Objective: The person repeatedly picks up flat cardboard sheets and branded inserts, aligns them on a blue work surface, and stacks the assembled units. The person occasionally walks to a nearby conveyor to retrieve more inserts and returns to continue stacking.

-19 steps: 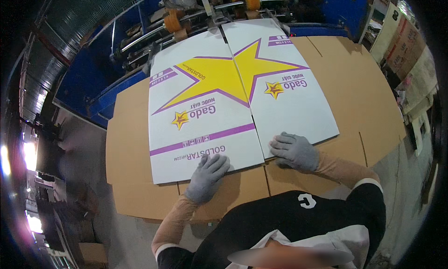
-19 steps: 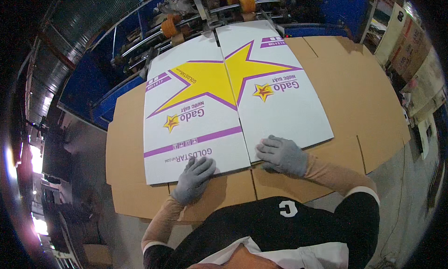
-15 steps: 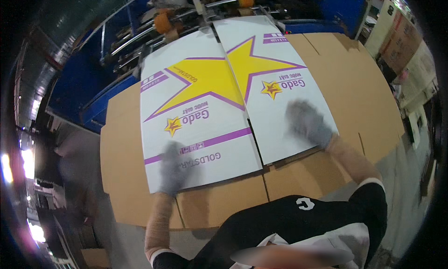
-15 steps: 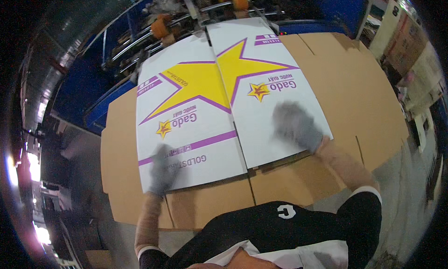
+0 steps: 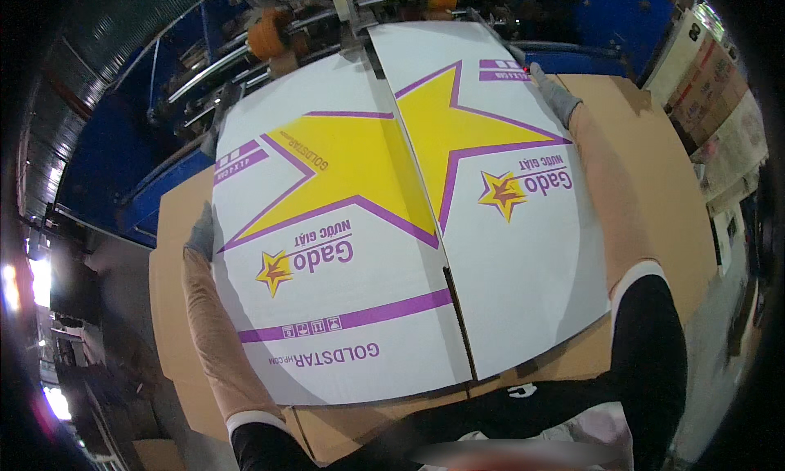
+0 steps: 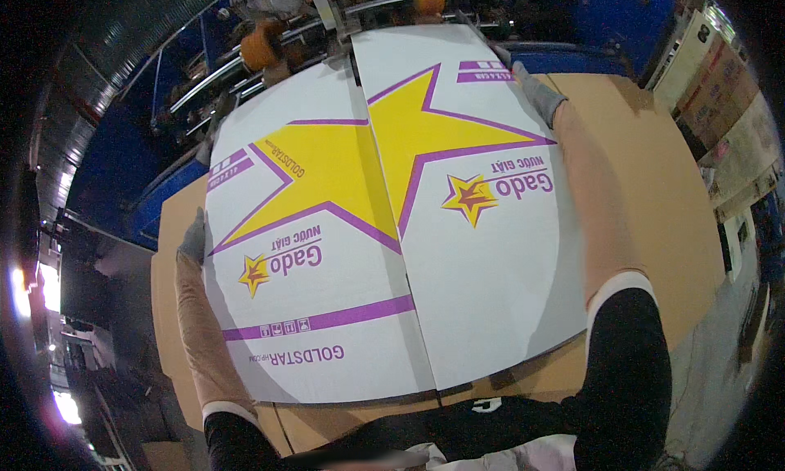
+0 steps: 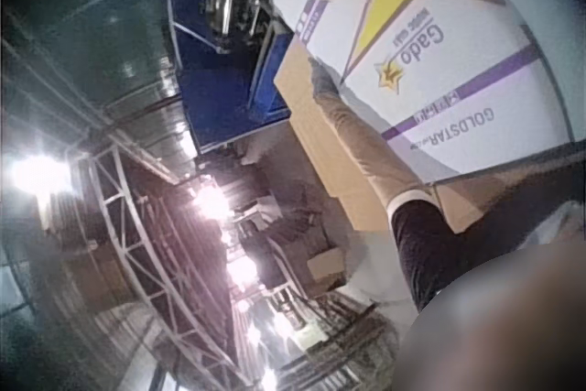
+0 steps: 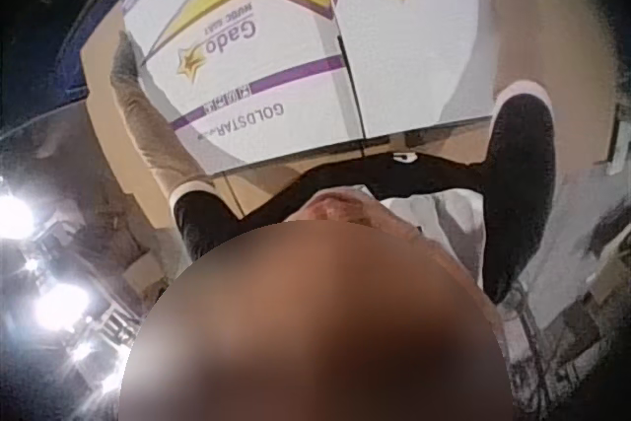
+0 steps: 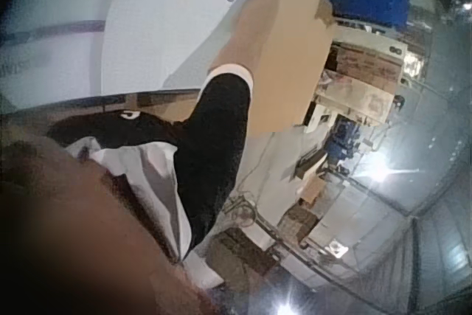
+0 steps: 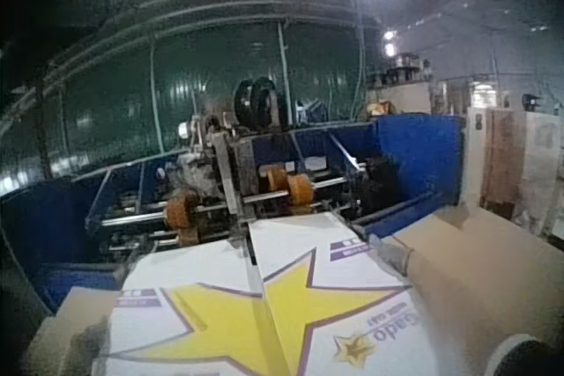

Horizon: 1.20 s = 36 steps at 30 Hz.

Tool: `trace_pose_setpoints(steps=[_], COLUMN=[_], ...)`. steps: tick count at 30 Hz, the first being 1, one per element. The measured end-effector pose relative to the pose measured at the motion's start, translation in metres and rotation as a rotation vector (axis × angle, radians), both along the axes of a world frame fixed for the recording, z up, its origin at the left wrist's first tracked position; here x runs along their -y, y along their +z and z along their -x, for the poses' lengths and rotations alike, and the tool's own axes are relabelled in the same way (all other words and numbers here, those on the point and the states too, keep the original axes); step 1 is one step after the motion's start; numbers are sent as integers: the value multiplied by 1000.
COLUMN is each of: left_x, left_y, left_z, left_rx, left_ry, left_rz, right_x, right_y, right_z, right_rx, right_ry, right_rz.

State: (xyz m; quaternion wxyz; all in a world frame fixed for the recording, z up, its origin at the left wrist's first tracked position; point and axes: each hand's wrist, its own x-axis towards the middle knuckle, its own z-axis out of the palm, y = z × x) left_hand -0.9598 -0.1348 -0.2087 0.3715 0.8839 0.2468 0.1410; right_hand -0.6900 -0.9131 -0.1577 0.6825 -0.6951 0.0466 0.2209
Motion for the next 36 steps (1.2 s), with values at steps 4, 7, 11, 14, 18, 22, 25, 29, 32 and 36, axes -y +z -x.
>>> trace_pose_setpoints(steps=[4,7,11,14,18,22,25,29,32,36], left_x=[8,28,38,21,-1,14,45,91,139,256], left_y=[10,17,22,20,10,12,21,38,56,79], left_z=[-5,-10,-12,-13,-16,-12,-2,14,38,121], left_rx=[-26,44,-116,-306,-387,-317,-275,-124,97,240], left_ry=[-70,128,116,164,95,10,166,429,324,-211], left_rz=[-140,-163,-160,-406,-477,-828,-866,-787,-768,-179], right_x=[6,4,-7,-16,-29,-50,-66,-94,-108,-89], right_y=[-7,1,20,24,14,26,37,27,21,42], right_z=[-5,3,14,16,23,47,78,124,173,293], right_rx=[409,683,752,712,824,622,639,1035,1303,1177], right_ry=[-85,82,251,251,-8,-207,-173,144,11,417], right_rz=[549,872,1441,1483,1484,1590,1644,1688,1370,1083])
